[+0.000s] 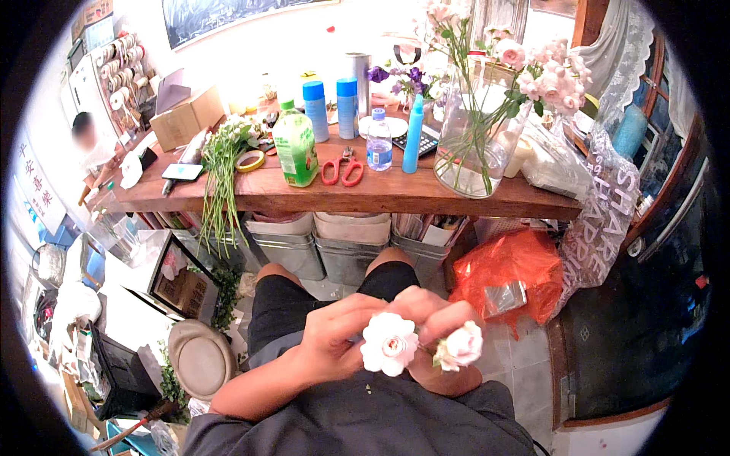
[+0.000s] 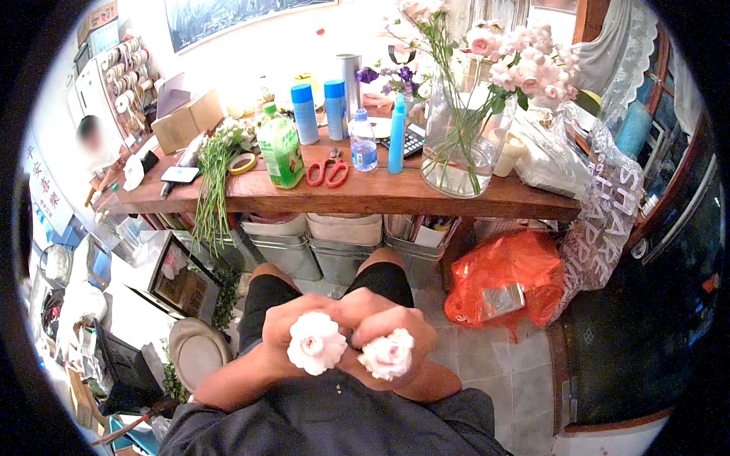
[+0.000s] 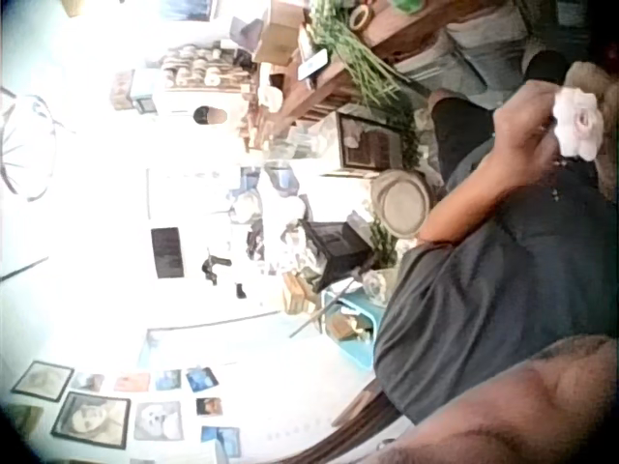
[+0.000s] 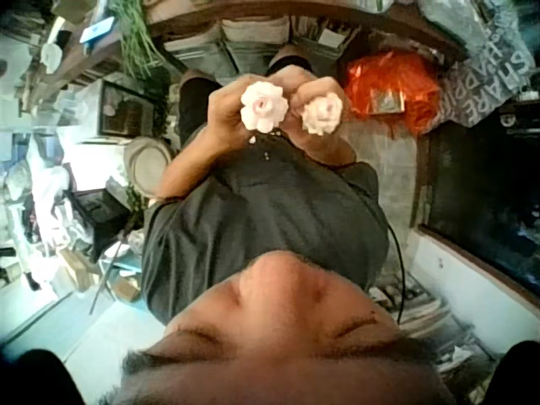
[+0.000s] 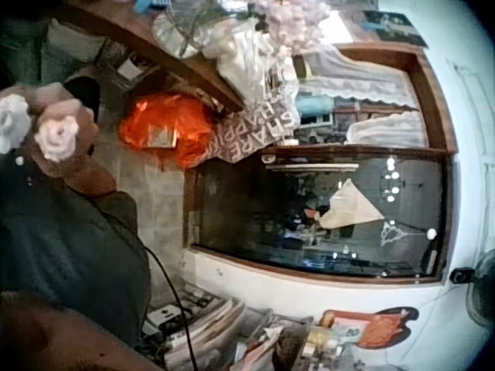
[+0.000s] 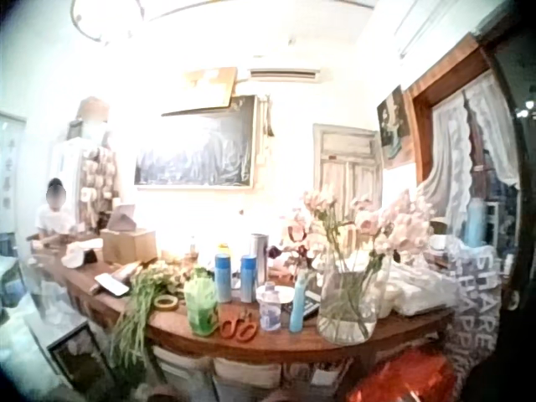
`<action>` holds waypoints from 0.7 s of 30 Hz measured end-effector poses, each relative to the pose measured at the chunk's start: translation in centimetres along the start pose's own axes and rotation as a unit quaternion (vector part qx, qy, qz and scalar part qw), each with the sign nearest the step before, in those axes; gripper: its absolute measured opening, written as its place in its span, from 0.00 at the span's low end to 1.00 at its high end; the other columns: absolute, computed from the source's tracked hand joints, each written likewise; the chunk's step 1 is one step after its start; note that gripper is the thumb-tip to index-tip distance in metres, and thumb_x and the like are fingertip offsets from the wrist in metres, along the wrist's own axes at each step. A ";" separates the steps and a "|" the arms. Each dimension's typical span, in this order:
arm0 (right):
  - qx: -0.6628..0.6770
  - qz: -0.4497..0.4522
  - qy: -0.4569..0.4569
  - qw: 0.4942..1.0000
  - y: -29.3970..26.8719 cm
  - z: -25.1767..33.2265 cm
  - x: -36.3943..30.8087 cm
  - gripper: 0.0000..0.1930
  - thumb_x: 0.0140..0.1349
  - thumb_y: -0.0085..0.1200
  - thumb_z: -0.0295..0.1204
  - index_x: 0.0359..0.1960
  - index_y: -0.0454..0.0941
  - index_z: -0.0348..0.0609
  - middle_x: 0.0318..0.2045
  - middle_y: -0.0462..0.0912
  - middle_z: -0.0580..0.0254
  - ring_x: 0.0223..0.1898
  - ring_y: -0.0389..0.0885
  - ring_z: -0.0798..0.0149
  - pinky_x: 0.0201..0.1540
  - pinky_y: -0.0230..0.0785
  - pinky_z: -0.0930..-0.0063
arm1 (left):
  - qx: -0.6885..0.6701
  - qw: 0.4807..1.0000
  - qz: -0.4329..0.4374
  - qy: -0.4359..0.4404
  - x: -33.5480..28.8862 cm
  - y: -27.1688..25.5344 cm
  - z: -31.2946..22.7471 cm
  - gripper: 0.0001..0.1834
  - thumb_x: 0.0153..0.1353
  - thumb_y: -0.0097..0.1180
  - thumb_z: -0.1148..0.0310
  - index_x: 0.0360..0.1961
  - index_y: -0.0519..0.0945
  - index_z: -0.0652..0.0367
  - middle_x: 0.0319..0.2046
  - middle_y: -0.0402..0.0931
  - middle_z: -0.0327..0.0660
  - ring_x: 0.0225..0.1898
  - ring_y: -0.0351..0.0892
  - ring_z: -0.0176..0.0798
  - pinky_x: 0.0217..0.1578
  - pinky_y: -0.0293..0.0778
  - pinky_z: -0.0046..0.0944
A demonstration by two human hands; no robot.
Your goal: The person assembles a floral corsage by hand, gathering pink and white flowers and securing them together.
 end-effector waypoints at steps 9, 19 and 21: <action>-0.006 -0.009 0.000 1.000 -0.3 -0.6 0.4 0.33 0.54 0.76 0.19 0.61 0.74 0.27 0.56 0.82 0.31 0.59 0.84 0.48 0.63 0.75 0.55 | -0.069 0.986 -0.125 -0.079 0.3 -1.3 2.6 0.08 0.70 0.62 0.78 0.48 0.84 0.66 0.39 0.85 0.41 0.39 0.83 0.31 0.41 0.78 0.33; -0.240 -0.031 -0.111 0.964 -1.8 3.7 2.1 0.12 0.60 0.68 0.27 0.40 0.86 0.29 0.36 0.89 0.44 0.40 0.89 0.46 0.45 0.81 0.57 | -0.163 0.975 -0.030 -0.145 3.1 2.2 2.1 0.08 0.67 0.64 0.76 0.46 0.86 0.62 0.43 0.87 0.45 0.46 0.87 0.45 0.49 0.79 0.43; -0.275 -0.020 -0.161 0.948 -1.9 4.9 2.3 0.11 0.62 0.68 0.27 0.40 0.84 0.30 0.34 0.88 0.47 0.35 0.87 0.49 0.41 0.80 0.57 | -0.178 0.976 -0.013 -0.121 4.0 3.4 1.3 0.09 0.66 0.64 0.76 0.47 0.86 0.62 0.44 0.87 0.46 0.46 0.87 0.46 0.49 0.79 0.43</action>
Point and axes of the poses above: each hand's wrist, its own x-axis towards the middle knuckle, its own y-axis out of the palm, z = x × y, the point moved 6 cm from there along x, towards the middle knuckle
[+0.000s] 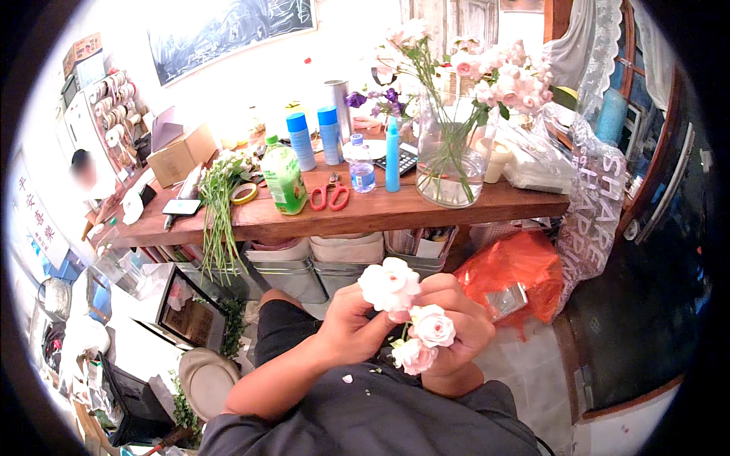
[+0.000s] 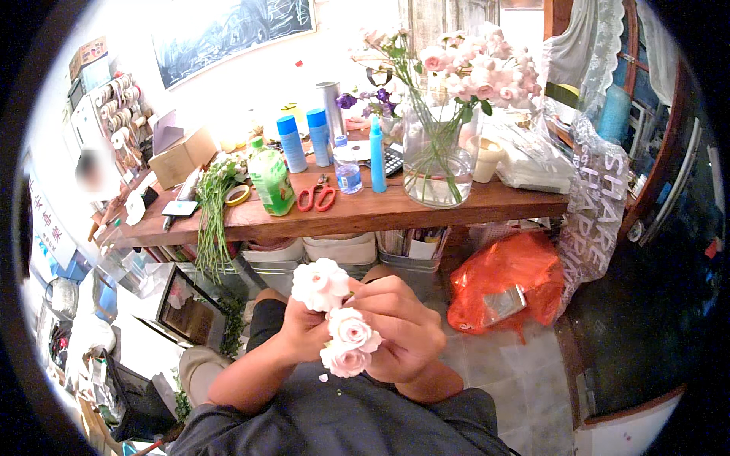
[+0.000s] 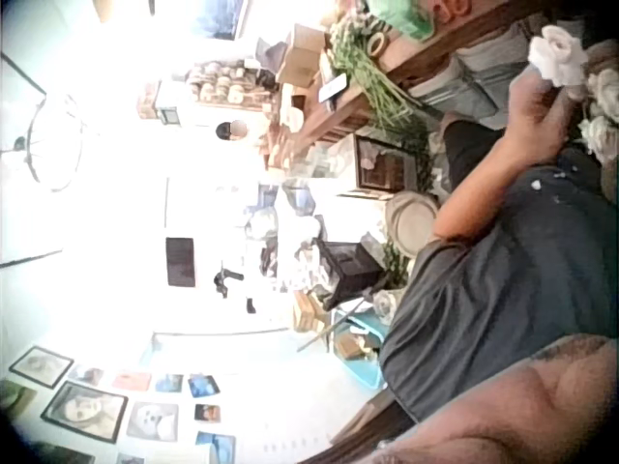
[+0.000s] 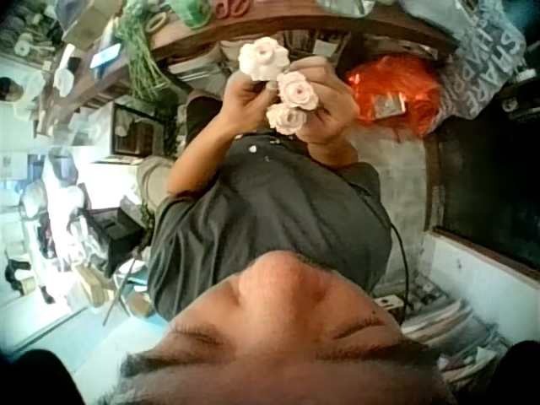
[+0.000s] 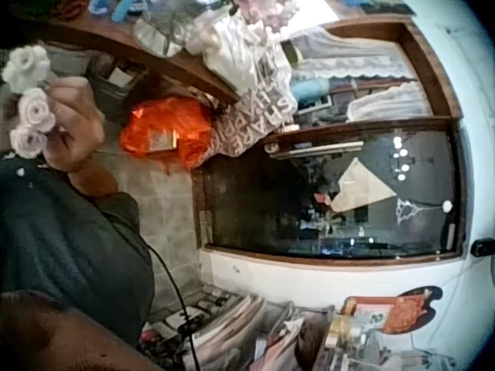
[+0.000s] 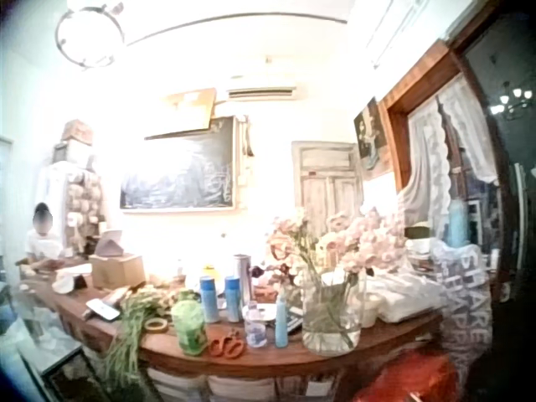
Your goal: The person assembles a floral corsage by hand, gathering pink and white flowers and securing them together.
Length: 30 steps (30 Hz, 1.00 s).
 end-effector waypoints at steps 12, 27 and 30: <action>-0.203 -0.105 -0.014 0.973 -2.3 -0.4 0.0 0.05 0.66 0.60 0.22 0.35 0.81 0.29 0.26 0.85 0.55 0.24 0.82 0.61 0.30 0.74 0.69 | 0.112 0.978 0.021 0.172 -1.4 2.7 -0.9 0.19 0.56 0.70 0.78 0.49 0.82 0.68 0.44 0.83 0.51 0.44 0.86 0.48 0.45 0.81 0.41; -0.122 -0.031 0.041 0.991 0.3 -1.6 -1.2 0.09 0.63 0.66 0.22 0.40 0.79 0.31 0.30 0.88 0.50 0.31 0.85 0.60 0.35 0.77 0.67 | 0.008 0.988 -0.127 0.089 -2.1 1.4 3.8 0.17 0.60 0.71 0.80 0.49 0.80 0.68 0.50 0.82 0.44 0.45 0.84 0.33 0.45 0.80 0.34; -0.078 -0.026 0.060 0.995 1.0 -2.0 -1.5 0.09 0.59 0.65 0.18 0.40 0.80 0.30 0.31 0.87 0.49 0.31 0.85 0.56 0.35 0.77 0.66 | 0.019 0.975 -0.187 0.122 -2.8 0.3 2.7 0.19 0.60 0.72 0.78 0.51 0.81 0.67 0.42 0.86 0.43 0.43 0.85 0.37 0.45 0.81 0.37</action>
Point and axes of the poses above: each hand's wrist, its own x-axis towards the middle knuckle, its own y-axis out of the palm, z = x × y, the point moved 6 cm from there along x, towards the middle knuckle
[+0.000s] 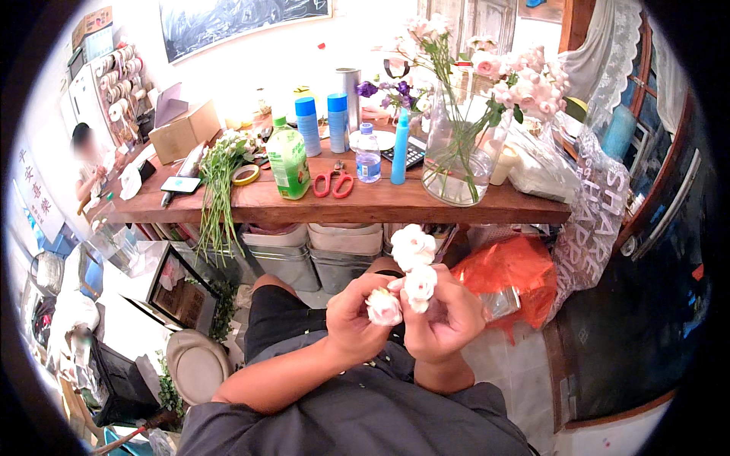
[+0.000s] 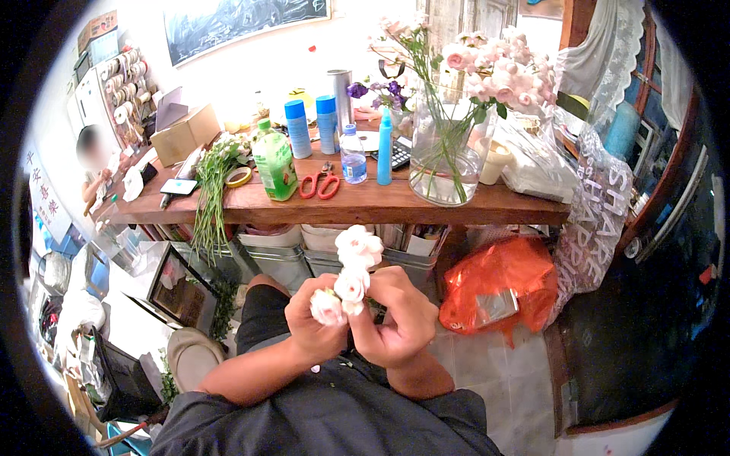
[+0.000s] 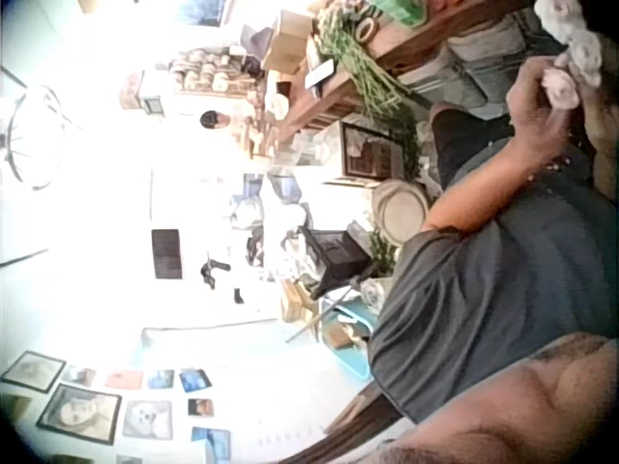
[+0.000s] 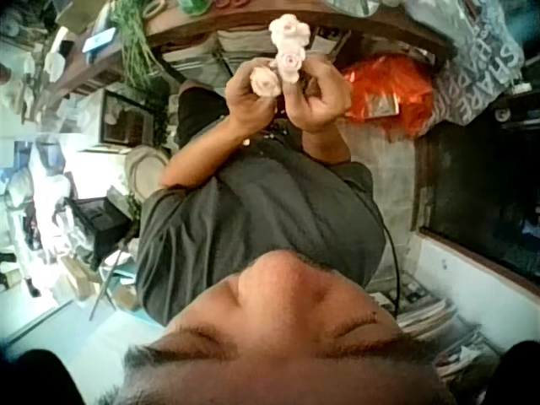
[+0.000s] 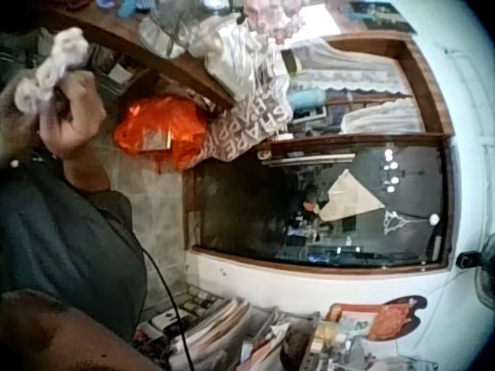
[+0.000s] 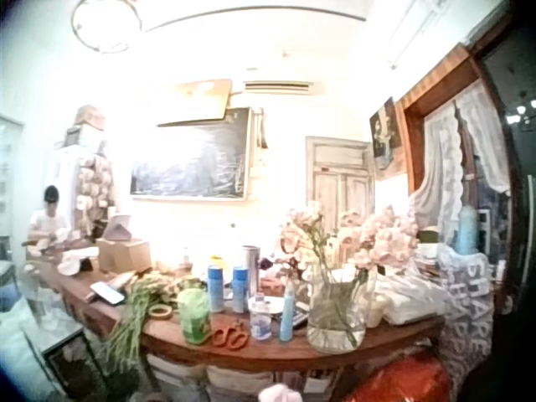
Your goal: The person assembles a floral corsage by hand, gathering pink and white flowers and securing them together.
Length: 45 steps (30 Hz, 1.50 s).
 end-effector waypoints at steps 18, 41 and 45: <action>-0.026 0.087 -0.020 0.996 0.1 0.5 1.2 0.14 0.47 0.74 0.22 0.36 0.85 0.41 0.34 0.92 0.59 0.31 0.83 0.59 0.40 0.74 0.66 | 0.089 0.992 0.089 -0.011 1.8 -0.9 -3.6 0.10 0.56 0.71 0.82 0.39 0.86 0.69 0.35 0.86 0.46 0.35 0.86 0.37 0.37 0.80 0.33; 0.212 -0.065 0.124 0.967 -2.1 -2.2 3.3 0.18 0.52 0.74 0.17 0.39 0.76 0.41 0.36 0.86 0.51 0.37 0.86 0.61 0.36 0.79 0.71 | 0.095 0.989 0.066 0.094 3.1 -1.6 -3.2 0.22 0.58 0.72 0.80 0.54 0.81 0.66 0.50 0.76 0.47 0.35 0.81 0.33 0.38 0.78 0.32; 0.250 -0.140 0.052 0.957 -4.1 -1.5 8.8 0.19 0.57 0.71 0.17 0.47 0.78 0.43 0.39 0.87 0.51 0.39 0.86 0.63 0.40 0.79 0.70 | 0.101 0.960 0.209 -0.158 1.9 1.1 2.9 0.31 0.59 0.76 0.68 0.62 0.78 0.63 0.55 0.77 0.43 0.34 0.81 0.30 0.34 0.78 0.31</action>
Point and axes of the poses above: each hand's wrist, its own x-axis towards the middle knuckle, its own y-axis out of the palm, z = x × y, the point moved 6 cm from there along x, towards the middle knuckle
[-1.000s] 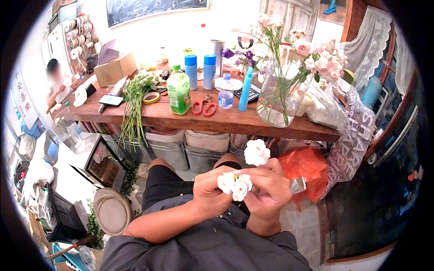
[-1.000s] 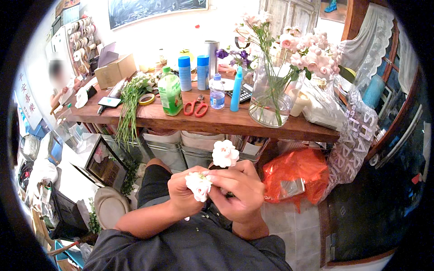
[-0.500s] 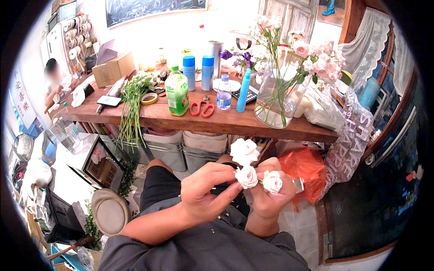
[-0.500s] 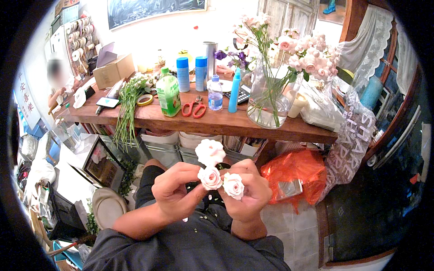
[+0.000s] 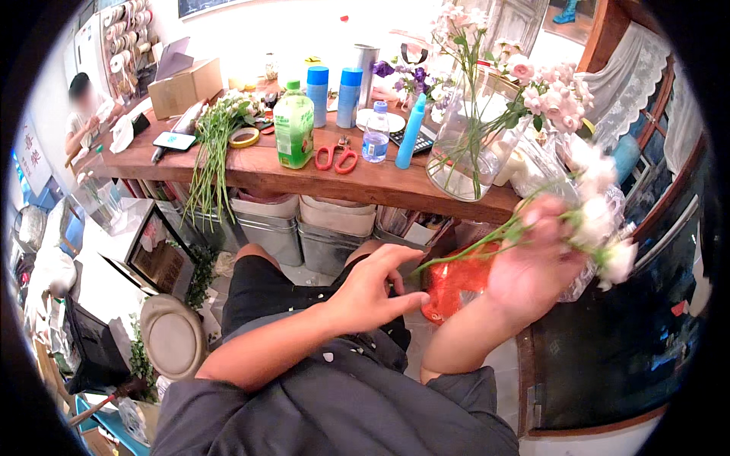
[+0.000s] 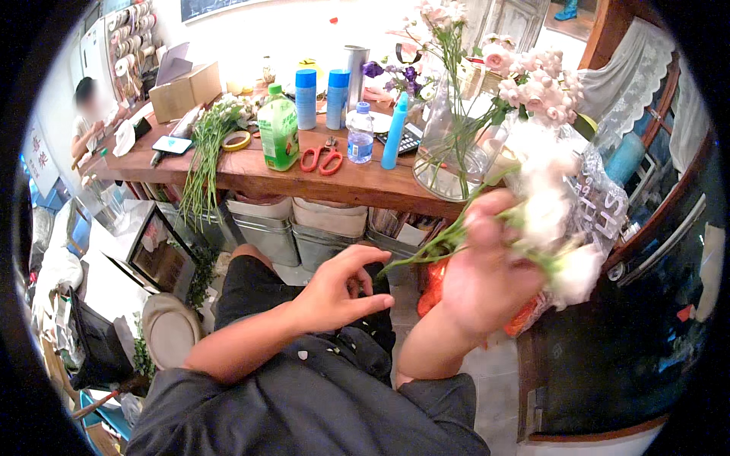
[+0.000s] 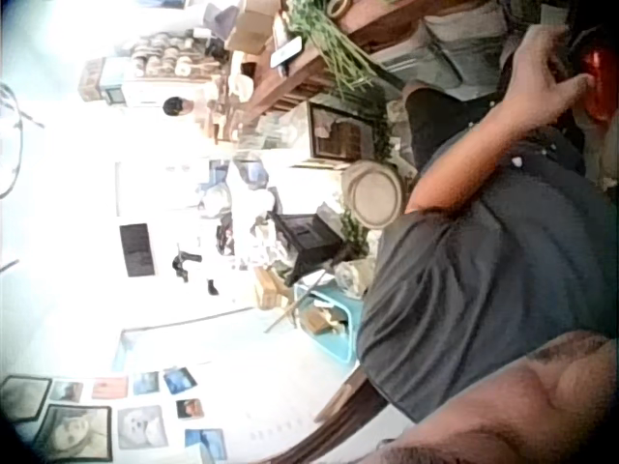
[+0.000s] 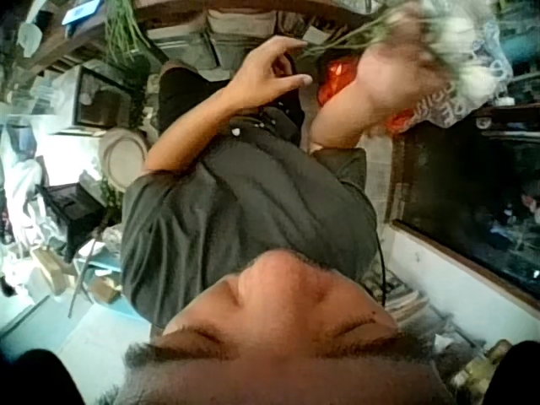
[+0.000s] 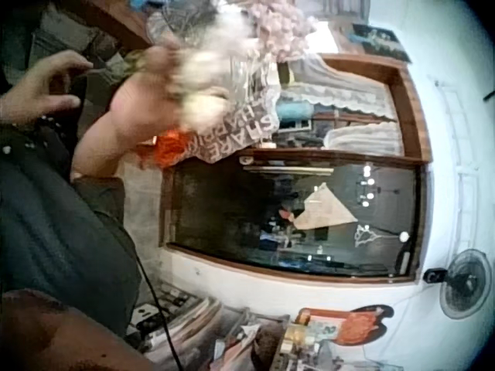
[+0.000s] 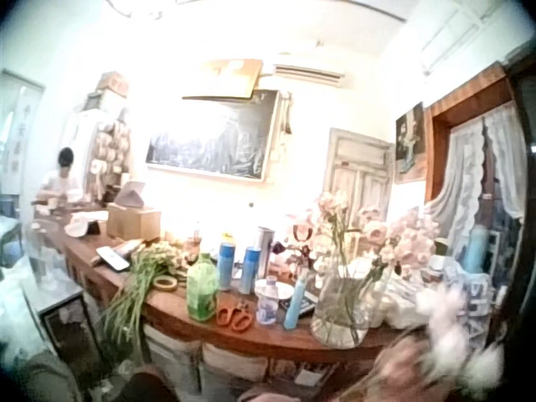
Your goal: The person assembles a floral corsage by hand, gathering pink and white flowers and securing them together.
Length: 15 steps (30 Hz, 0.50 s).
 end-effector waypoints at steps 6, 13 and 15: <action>-0.055 -0.054 -0.033 0.996 1.5 -0.2 8.2 0.11 0.65 0.65 0.17 0.47 0.83 0.42 0.46 0.90 0.54 0.39 0.87 0.68 0.41 0.80 0.76 | -0.066 0.993 0.085 -0.039 1.8 -0.6 3.8 0.18 0.65 0.71 0.68 0.54 0.85 0.62 0.45 0.83 0.39 0.33 0.79 0.26 0.36 0.77 0.31; -0.028 -0.042 0.008 0.999 2.5 -4.9 16.0 0.11 0.59 0.71 0.16 0.39 0.81 0.36 0.35 0.87 0.59 0.36 0.85 0.65 0.38 0.79 0.71 | -0.111 0.971 0.185 0.105 2.7 -2.1 0.3 0.11 0.72 0.64 0.64 0.42 0.87 0.62 0.29 0.81 0.36 0.29 0.77 0.28 0.31 0.74 0.32; -0.048 -0.002 0.022 0.999 4.3 -6.4 17.6 0.14 0.60 0.71 0.19 0.44 0.80 0.34 0.37 0.87 0.58 0.38 0.86 0.65 0.39 0.80 0.71 | -0.190 0.960 0.208 0.007 2.1 -2.8 -0.5 0.10 0.73 0.63 0.66 0.43 0.87 0.64 0.29 0.83 0.37 0.26 0.76 0.27 0.27 0.72 0.30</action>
Point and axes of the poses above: each hand's wrist, its own x-axis towards the middle knuckle, its own y-axis out of the palm, z = x × y, the point moved 6 cm from there along x, towards the middle knuckle
